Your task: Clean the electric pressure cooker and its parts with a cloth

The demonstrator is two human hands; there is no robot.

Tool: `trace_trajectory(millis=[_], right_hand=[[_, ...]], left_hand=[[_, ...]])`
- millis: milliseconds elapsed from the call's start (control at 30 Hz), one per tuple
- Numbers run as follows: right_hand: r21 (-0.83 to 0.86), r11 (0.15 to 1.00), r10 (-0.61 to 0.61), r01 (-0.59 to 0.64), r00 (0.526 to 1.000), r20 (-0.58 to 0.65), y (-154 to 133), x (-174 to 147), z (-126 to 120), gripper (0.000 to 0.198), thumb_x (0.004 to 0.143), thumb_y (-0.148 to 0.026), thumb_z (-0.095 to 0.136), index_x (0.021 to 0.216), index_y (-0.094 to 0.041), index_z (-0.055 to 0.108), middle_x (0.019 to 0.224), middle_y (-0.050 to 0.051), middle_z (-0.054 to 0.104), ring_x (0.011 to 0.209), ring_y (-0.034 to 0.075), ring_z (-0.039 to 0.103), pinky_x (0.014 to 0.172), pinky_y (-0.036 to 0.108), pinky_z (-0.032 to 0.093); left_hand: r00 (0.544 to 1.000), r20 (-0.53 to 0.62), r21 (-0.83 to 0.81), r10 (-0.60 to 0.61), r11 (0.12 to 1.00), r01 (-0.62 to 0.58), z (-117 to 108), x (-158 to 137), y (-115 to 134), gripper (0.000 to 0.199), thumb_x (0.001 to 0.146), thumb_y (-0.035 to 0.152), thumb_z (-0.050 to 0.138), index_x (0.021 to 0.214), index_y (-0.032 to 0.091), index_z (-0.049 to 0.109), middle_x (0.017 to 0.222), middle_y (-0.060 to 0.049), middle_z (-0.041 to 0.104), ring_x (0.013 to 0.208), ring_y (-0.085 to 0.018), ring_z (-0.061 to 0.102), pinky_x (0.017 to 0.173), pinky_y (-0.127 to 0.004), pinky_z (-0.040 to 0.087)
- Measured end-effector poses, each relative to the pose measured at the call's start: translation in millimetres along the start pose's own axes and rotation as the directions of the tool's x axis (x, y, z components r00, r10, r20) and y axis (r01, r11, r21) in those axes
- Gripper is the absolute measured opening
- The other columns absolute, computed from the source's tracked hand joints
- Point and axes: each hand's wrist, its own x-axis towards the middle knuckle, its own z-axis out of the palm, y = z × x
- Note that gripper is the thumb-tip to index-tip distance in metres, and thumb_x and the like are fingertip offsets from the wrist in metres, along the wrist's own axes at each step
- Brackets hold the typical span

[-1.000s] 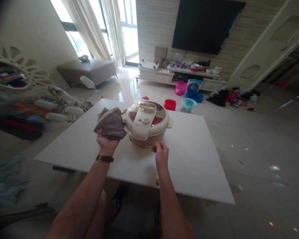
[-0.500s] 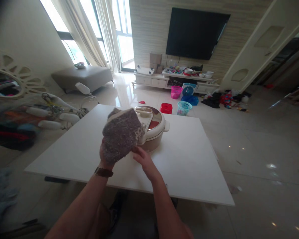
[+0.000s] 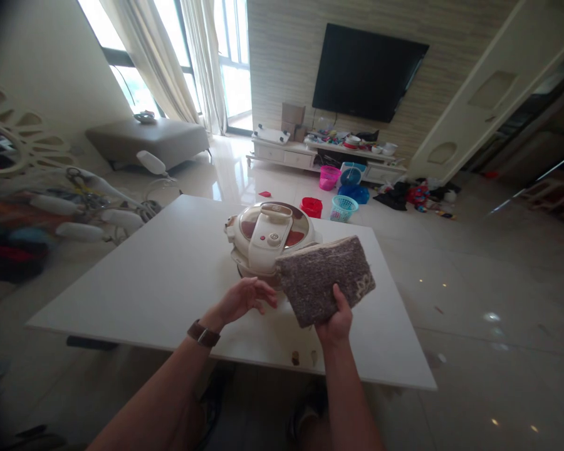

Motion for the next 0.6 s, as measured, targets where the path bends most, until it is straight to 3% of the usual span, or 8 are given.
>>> trace_trajectory(millis=[100,200,300,367,400,467,533,600], right_hand=[[-0.099,0.974,-0.214,0.205,0.972,-0.091,-15,5,1,0.065,0.076,-0.045,0.082,0.135,-0.023,0.070,0.132,0.007,0.077,0.126,0.028,0.070,0.116,0.056,0.054],[-0.310,0.850,-0.478,0.425,0.871,-0.117,-16,10,20,0.073,0.076,-0.047,0.084,0.141,-0.021,0.065,0.146,0.008,0.069,0.137,0.028,0.063,0.123,0.053,0.047],[-0.590,0.615,-0.586,0.523,0.804,0.101,-7,16,57,0.062,0.082,-0.051,0.080,0.131,-0.013,0.072,0.140,0.016,0.073,0.135,0.032,0.064,0.123,0.052,0.046],[-0.675,0.433,-0.487,0.597,0.785,0.382,2,21,88,0.048,0.089,-0.050,0.072,0.118,-0.012,0.078,0.124,0.020,0.079,0.124,0.035,0.071,0.115,0.052,0.052],[-0.673,0.335,-0.406,0.660,0.745,0.529,7,23,104,0.042,0.091,-0.045,0.068,0.116,-0.013,0.079,0.122,0.019,0.080,0.120,0.035,0.073,0.112,0.051,0.054],[-0.629,0.097,-0.251,0.771,0.630,0.735,16,26,131,0.041,0.087,-0.029,0.066,0.125,-0.017,0.078,0.135,0.017,0.076,0.132,0.035,0.067,0.119,0.052,0.048],[-0.584,-0.094,-0.133,0.806,0.572,0.810,20,30,149,0.052,0.080,-0.019,0.066,0.130,-0.021,0.077,0.146,0.014,0.071,0.141,0.036,0.060,0.123,0.053,0.043],[-0.577,-0.154,-0.094,0.802,0.569,0.817,18,36,152,0.053,0.078,-0.016,0.064,0.130,-0.022,0.077,0.145,0.012,0.072,0.140,0.035,0.061,0.122,0.050,0.045]], left_hand=[[0.983,-0.182,0.153,-0.006,0.988,0.034,-4,7,-2,0.054,0.084,0.063,0.064,0.076,0.012,0.079,0.070,-0.016,0.075,0.068,-0.022,0.072,0.050,-0.025,0.039],[0.962,-0.271,0.187,-0.009,0.980,0.062,-6,14,-3,0.061,0.080,0.070,0.061,0.070,0.012,0.077,0.059,-0.013,0.068,0.059,-0.021,0.069,0.046,-0.024,0.032],[0.932,-0.361,0.186,0.023,0.981,0.048,-10,19,-1,0.066,0.078,0.074,0.057,0.065,0.013,0.076,0.052,-0.011,0.064,0.057,-0.021,0.069,0.045,-0.024,0.031],[0.918,-0.394,0.203,0.050,0.978,0.034,-14,19,1,0.066,0.078,0.074,0.055,0.063,0.013,0.074,0.052,-0.012,0.064,0.056,-0.022,0.069,0.045,-0.024,0.032],[0.913,-0.404,0.209,0.057,0.978,0.032,-16,19,2,0.066,0.079,0.073,0.053,0.061,0.013,0.073,0.052,-0.012,0.064,0.055,-0.021,0.069,0.045,-0.024,0.032],[0.894,-0.443,0.200,0.061,0.979,0.032,-21,17,6,0.066,0.082,0.072,0.048,0.055,0.014,0.069,0.049,-0.012,0.061,0.052,-0.021,0.067,0.045,-0.024,0.033],[0.846,-0.527,0.174,0.080,0.985,0.015,-25,14,10,0.065,0.084,0.069,0.046,0.051,0.016,0.065,0.047,-0.011,0.059,0.048,-0.018,0.063,0.045,-0.024,0.035],[0.789,-0.605,0.148,0.105,0.989,-0.018,-29,10,16,0.062,0.086,0.067,0.047,0.053,0.017,0.064,0.049,-0.011,0.062,0.046,-0.017,0.061,0.045,-0.024,0.037]])
